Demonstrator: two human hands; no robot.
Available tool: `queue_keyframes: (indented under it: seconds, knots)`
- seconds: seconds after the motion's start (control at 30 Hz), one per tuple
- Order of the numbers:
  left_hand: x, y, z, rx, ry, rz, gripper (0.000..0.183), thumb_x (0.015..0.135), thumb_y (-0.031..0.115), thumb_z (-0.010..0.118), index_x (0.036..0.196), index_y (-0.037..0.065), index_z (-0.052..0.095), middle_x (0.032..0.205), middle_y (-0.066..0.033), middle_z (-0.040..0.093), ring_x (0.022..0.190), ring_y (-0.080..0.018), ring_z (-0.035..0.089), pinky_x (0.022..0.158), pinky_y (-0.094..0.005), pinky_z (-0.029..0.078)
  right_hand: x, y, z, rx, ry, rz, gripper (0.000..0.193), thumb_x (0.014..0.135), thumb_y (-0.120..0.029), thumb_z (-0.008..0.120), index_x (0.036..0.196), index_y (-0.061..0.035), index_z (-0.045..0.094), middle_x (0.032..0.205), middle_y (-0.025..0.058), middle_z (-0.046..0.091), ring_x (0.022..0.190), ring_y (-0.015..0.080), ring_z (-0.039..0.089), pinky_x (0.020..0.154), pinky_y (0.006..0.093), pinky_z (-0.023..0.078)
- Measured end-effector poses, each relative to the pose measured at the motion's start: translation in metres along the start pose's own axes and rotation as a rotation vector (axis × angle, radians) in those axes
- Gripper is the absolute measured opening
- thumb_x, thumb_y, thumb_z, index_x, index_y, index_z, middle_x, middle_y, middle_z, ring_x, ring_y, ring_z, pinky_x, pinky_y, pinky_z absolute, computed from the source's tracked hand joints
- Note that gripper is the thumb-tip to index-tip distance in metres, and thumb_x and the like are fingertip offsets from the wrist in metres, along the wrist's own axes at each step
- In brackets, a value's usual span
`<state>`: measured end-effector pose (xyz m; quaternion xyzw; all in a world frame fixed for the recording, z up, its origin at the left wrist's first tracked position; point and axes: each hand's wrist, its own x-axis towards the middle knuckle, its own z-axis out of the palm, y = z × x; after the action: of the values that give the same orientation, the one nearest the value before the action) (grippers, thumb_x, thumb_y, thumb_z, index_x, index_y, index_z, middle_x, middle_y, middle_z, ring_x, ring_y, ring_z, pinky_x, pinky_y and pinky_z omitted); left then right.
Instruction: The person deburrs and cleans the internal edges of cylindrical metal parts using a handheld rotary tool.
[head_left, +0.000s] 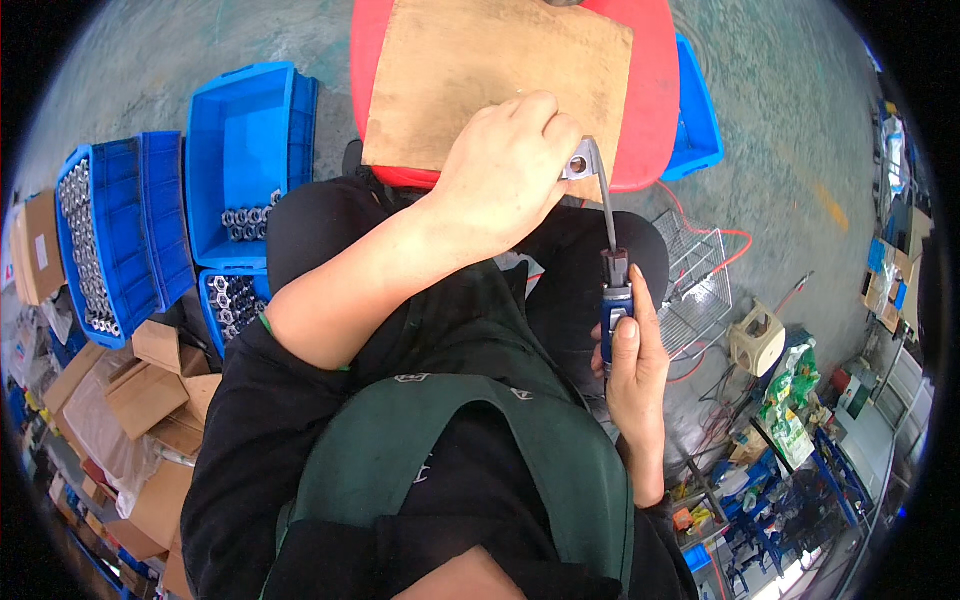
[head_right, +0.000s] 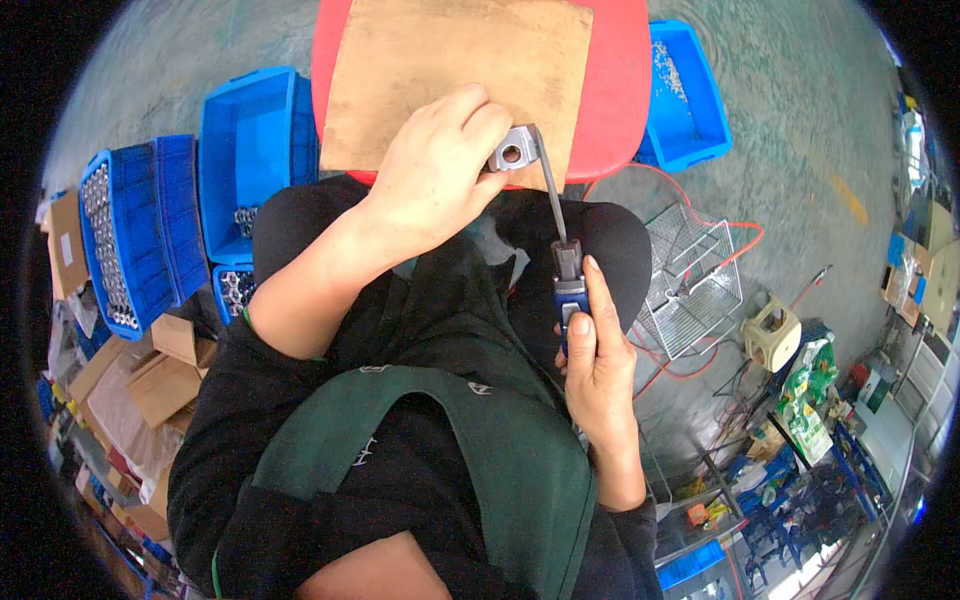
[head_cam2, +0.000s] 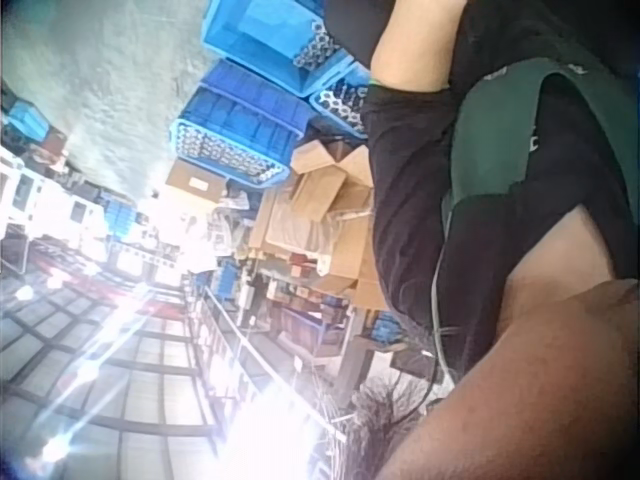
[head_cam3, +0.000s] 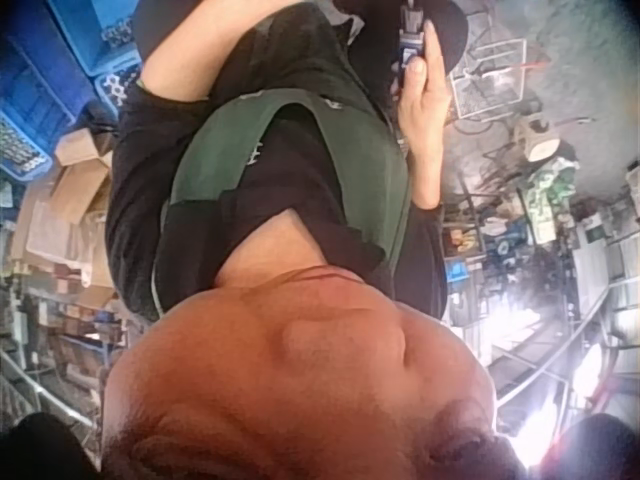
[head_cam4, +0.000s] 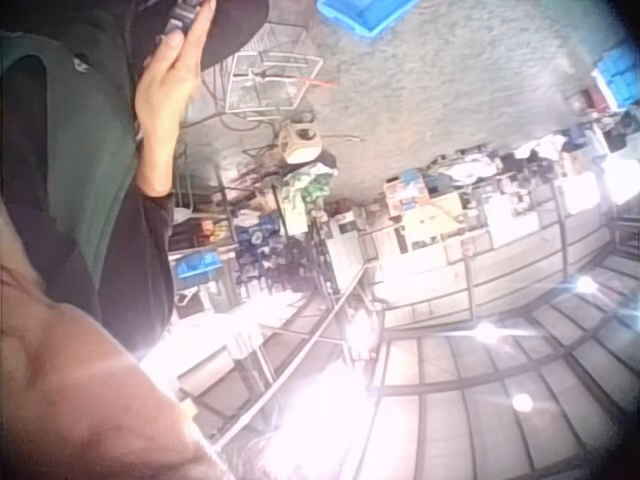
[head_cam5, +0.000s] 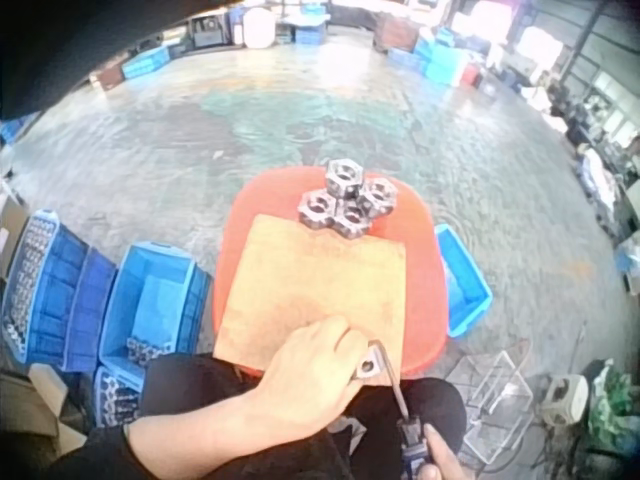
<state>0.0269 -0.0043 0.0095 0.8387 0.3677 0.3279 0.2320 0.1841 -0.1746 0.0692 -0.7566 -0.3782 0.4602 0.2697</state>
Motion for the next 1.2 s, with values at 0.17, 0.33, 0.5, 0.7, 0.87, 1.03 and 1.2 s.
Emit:
queue_keyframes:
  seconds: [0.17,0.33,0.5,0.7,0.87,1.03,1.2]
  knots:
    - [0.0,0.0,0.001,0.021,-0.014,0.019,0.032,0.064,0.007,0.072,0.088,0.003,0.052,0.088,-0.0139,0.051,0.081,-0.0342,0.055,0.071,-0.0426,0.046,0.013,-0.003,0.004,-0.049,-0.002,0.031,0.044,0.099,-0.016,0.041,0.143,-0.0146,0.036,0.074,0.0011,0.053,0.055,0.0054,0.045,0.05,0.0222,0.041]
    - [0.003,0.0,-0.002,-0.007,-0.022,0.009,0.03,0.063,0.008,0.073,0.084,0.002,0.052,0.089,-0.0135,0.051,0.081,-0.034,0.056,0.07,-0.0424,0.045,0.044,-0.014,0.01,-0.056,-0.001,-0.095,0.044,0.099,-0.015,0.043,0.143,-0.013,0.038,0.07,0.0007,0.051,0.053,0.0059,0.044,0.049,0.0229,0.041]
    - [0.003,-0.003,-0.003,-0.001,-0.001,0.051,0.028,0.063,0.007,0.072,0.085,0.004,0.055,0.087,-0.0121,0.051,0.082,-0.0326,0.055,0.07,-0.0419,0.045,0.049,-0.026,0.002,0.069,0.049,-0.089,0.043,0.099,-0.021,0.046,0.141,-0.0133,0.04,0.075,-0.0011,0.052,0.057,0.0035,0.043,0.051,0.0189,0.039]
    - [-0.006,0.018,-0.012,-0.131,-0.007,0.103,0.028,0.063,0.005,0.071,0.087,0.004,0.056,0.088,-0.0111,0.051,0.084,-0.0311,0.054,0.071,-0.0401,0.045,0.019,-0.012,-0.017,0.094,0.048,-0.209,0.06,0.089,-0.022,0.063,0.14,-0.0027,0.037,0.095,0.0052,0.059,0.078,0.0086,0.054,0.07,0.0225,0.046]
    - [-0.02,0.052,-0.022,-0.208,-0.034,0.259,0.029,0.062,0.002,0.07,0.087,0.004,0.056,0.094,-0.0106,0.054,0.088,-0.0301,0.055,0.074,-0.0379,0.046,-0.007,0.006,-0.023,0.122,0.067,-0.235,0.064,0.079,-0.008,0.071,0.135,0.0038,0.041,0.105,0.0079,0.061,0.091,0.0118,0.057,0.081,0.0251,0.047]
    - [-0.061,0.087,-0.021,-0.322,-0.094,0.29,0.035,0.06,-0.007,0.068,0.092,0.003,0.058,0.107,-0.0127,0.053,0.091,-0.0257,0.057,0.077,-0.0336,0.048,-0.036,0.012,-0.035,0.364,-0.056,-0.178,0.06,0.081,-0.013,0.072,0.132,0.0026,0.045,0.082,0.0019,0.061,0.059,0.0057,0.054,0.048,0.0199,0.043]
    - [-0.088,0.127,-0.014,-0.507,-0.14,0.216,0.034,0.063,-0.009,0.07,0.092,0.005,0.06,0.111,-0.0118,0.048,0.082,-0.0212,0.055,0.071,-0.0318,0.048,-0.059,0.023,-0.044,0.484,-0.121,-0.209,0.067,0.076,-0.021,0.078,0.131,0.0035,0.047,0.088,0.0046,0.064,0.059,0.0063,0.055,0.048,0.0191,0.044]
